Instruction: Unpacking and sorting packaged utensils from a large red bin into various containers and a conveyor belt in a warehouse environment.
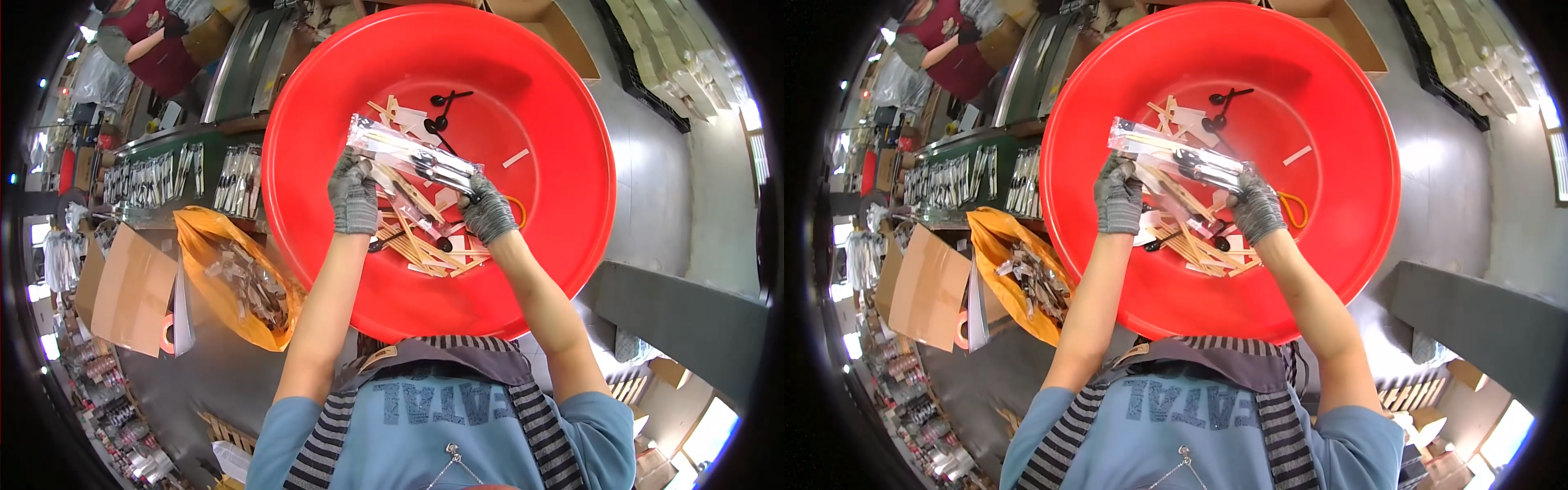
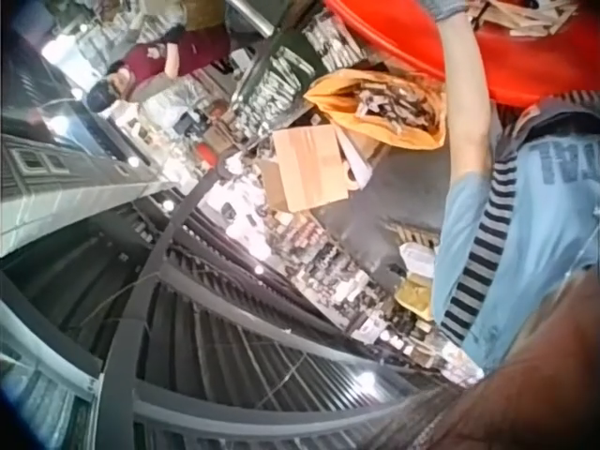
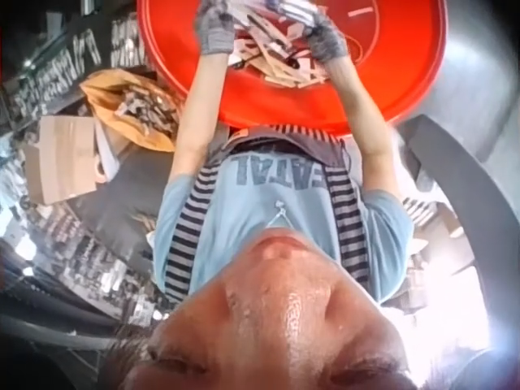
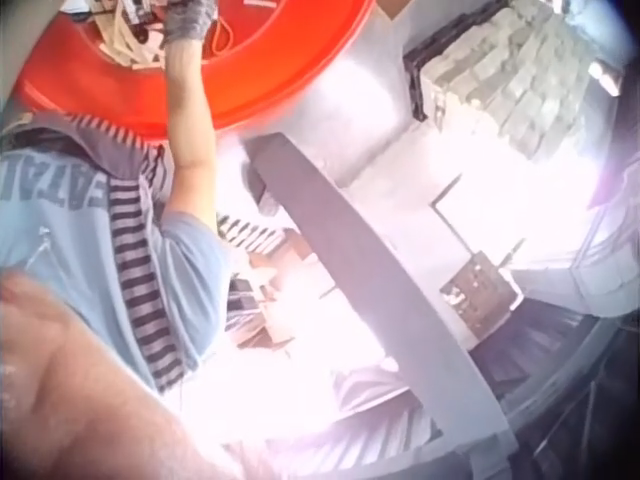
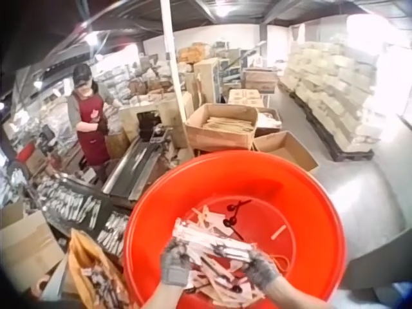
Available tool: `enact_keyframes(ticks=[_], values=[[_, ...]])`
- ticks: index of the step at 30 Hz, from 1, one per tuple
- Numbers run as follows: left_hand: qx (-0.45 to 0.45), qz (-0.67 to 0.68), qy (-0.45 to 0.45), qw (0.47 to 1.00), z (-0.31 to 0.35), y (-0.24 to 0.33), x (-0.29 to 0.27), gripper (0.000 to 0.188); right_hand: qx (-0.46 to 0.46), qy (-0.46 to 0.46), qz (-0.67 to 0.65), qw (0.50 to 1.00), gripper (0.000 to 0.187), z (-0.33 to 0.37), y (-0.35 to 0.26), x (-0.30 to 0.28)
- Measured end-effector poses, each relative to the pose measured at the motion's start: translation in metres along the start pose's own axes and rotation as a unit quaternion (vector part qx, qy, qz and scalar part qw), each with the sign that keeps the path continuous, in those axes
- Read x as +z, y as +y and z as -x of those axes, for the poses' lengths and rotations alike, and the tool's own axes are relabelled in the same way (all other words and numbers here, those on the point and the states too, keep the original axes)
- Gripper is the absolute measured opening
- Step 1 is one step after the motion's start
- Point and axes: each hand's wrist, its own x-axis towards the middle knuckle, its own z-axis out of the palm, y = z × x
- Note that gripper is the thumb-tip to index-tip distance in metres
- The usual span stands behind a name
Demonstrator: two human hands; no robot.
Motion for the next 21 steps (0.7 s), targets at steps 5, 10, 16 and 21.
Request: enact_keyframes(ticks=[5,10,16,21], values=[[0.037,-0.011,0.011,0.999,0.016,-0.008,0.008,0.031,-0.022,0.014,0.02,0.999,0.01,0.017,0.022,-0.008],[-0.007,-0.114,0.014,0.993,0.009,-0.016,-0.015,0.026,0.027,0.044,0.084,0.995,0.008,0.021,0.043,-0.031],[-0.245,-0.202,0.104,0.943,-0.031,-0.061,-0.06,0.025,-0.12,-0.149,0.542,0.819,0.009,-0.039,0.081,-0.114],[-0.146,-0.358,0.167,0.907,-0.066,-0.099,-0.129,0.024,-0.074,0.18,0.796,0.574,0.046,-0.029,0.072,-0.07]])
